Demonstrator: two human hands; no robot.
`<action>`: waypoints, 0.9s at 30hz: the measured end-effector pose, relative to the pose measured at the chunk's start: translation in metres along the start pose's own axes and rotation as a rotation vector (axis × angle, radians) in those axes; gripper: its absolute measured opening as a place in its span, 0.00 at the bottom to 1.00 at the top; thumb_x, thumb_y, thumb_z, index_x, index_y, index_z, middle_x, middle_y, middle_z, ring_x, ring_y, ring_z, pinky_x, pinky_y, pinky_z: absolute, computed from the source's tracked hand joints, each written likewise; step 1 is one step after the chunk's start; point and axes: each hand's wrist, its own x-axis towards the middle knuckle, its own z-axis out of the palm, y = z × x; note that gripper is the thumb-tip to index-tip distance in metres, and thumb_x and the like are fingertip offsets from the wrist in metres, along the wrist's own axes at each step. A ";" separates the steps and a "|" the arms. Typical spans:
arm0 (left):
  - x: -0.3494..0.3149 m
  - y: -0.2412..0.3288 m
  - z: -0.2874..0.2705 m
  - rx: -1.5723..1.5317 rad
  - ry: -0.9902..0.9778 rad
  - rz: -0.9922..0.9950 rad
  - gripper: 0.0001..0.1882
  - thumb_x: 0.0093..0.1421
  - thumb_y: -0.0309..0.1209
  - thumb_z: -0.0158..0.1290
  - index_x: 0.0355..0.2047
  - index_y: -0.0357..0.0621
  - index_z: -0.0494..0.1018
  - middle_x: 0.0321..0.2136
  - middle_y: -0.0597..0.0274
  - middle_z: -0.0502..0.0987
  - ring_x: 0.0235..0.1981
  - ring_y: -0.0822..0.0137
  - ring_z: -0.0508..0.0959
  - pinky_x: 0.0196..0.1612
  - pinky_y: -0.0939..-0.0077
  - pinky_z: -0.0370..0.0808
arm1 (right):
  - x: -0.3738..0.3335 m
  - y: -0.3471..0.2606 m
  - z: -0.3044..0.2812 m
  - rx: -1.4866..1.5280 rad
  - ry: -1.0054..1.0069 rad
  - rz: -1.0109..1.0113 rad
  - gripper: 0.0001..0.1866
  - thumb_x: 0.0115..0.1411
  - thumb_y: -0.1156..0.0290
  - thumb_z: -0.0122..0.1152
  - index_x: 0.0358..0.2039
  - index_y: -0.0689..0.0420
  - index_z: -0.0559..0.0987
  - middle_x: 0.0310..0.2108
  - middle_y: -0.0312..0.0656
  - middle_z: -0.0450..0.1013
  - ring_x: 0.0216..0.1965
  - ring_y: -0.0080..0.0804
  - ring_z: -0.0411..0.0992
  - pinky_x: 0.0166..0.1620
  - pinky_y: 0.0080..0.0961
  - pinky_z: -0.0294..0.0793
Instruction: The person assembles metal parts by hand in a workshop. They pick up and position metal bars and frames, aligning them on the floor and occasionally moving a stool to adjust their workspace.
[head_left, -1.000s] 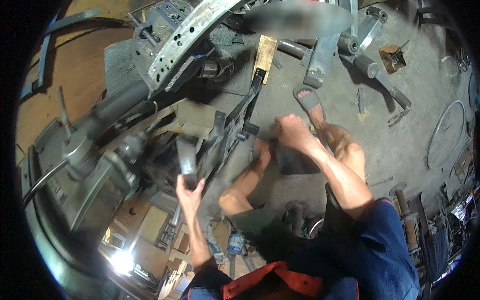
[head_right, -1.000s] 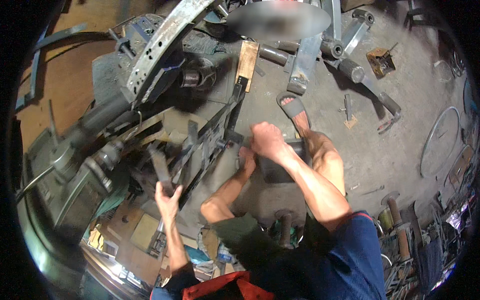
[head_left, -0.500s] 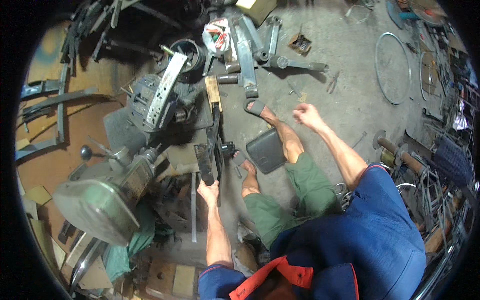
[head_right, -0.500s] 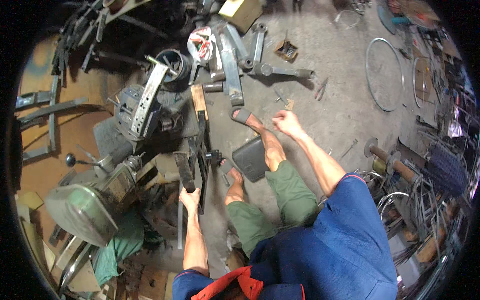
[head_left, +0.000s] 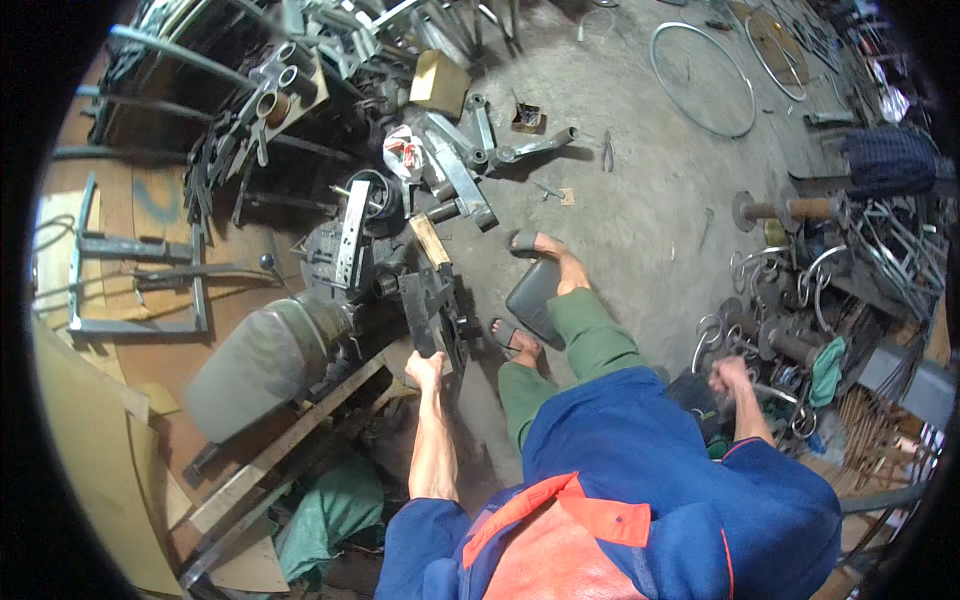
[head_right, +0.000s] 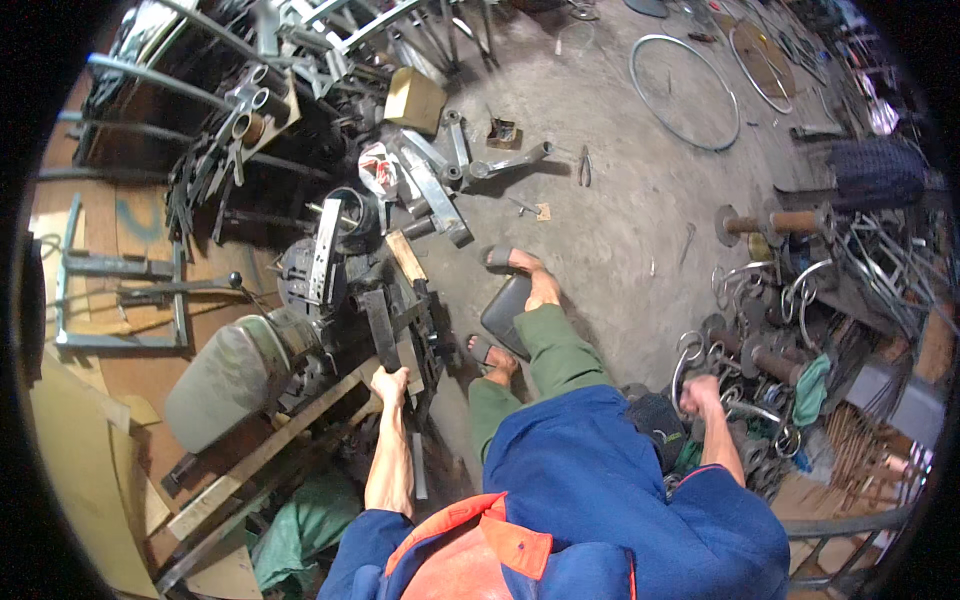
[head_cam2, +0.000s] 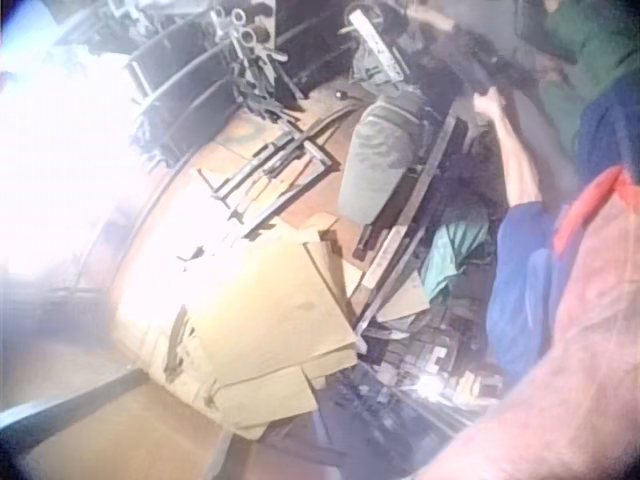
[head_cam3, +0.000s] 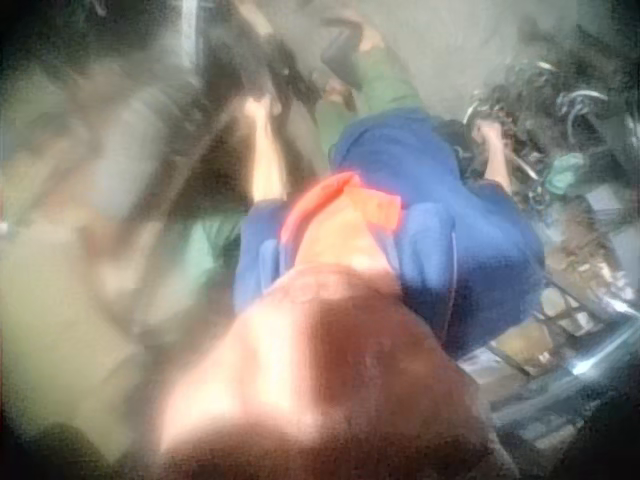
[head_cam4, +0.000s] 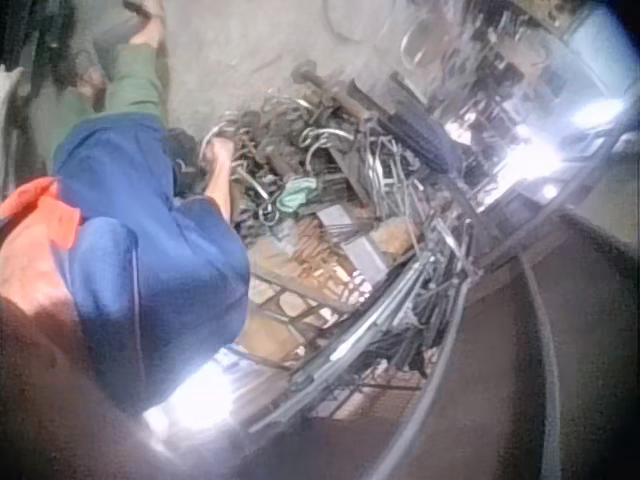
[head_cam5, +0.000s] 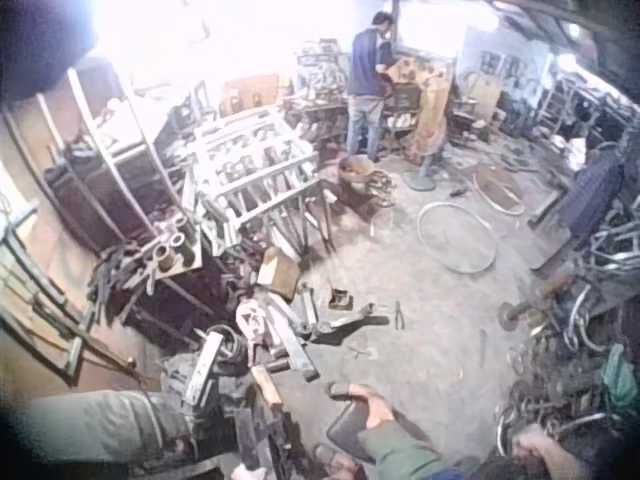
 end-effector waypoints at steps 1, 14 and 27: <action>0.001 -0.015 0.004 -0.005 -0.016 0.002 0.15 0.41 0.27 0.66 0.31 0.36 0.80 0.28 0.48 0.83 0.30 0.57 0.83 0.37 0.61 0.79 | -0.011 0.031 -0.002 0.006 -0.058 -0.004 0.07 0.56 0.80 0.59 0.21 0.64 0.77 0.15 0.44 0.72 0.11 0.32 0.68 0.11 0.30 0.62; -0.010 0.070 0.037 0.641 -0.020 0.209 0.30 0.37 0.47 0.68 0.39 0.40 0.82 0.39 0.51 0.84 0.43 0.54 0.83 0.48 0.63 0.78 | 0.032 0.197 -0.044 0.413 -0.068 0.498 0.12 0.64 0.67 0.61 0.33 0.66 0.80 0.25 0.51 0.80 0.20 0.40 0.78 0.21 0.35 0.77; -0.046 0.363 0.098 0.575 -0.200 0.178 0.24 0.39 0.41 0.69 0.33 0.37 0.81 0.32 0.52 0.83 0.36 0.58 0.83 0.43 0.66 0.79 | 0.196 0.023 -0.124 0.632 0.046 0.343 0.08 0.59 0.73 0.61 0.30 0.66 0.81 0.22 0.51 0.78 0.20 0.43 0.79 0.21 0.36 0.77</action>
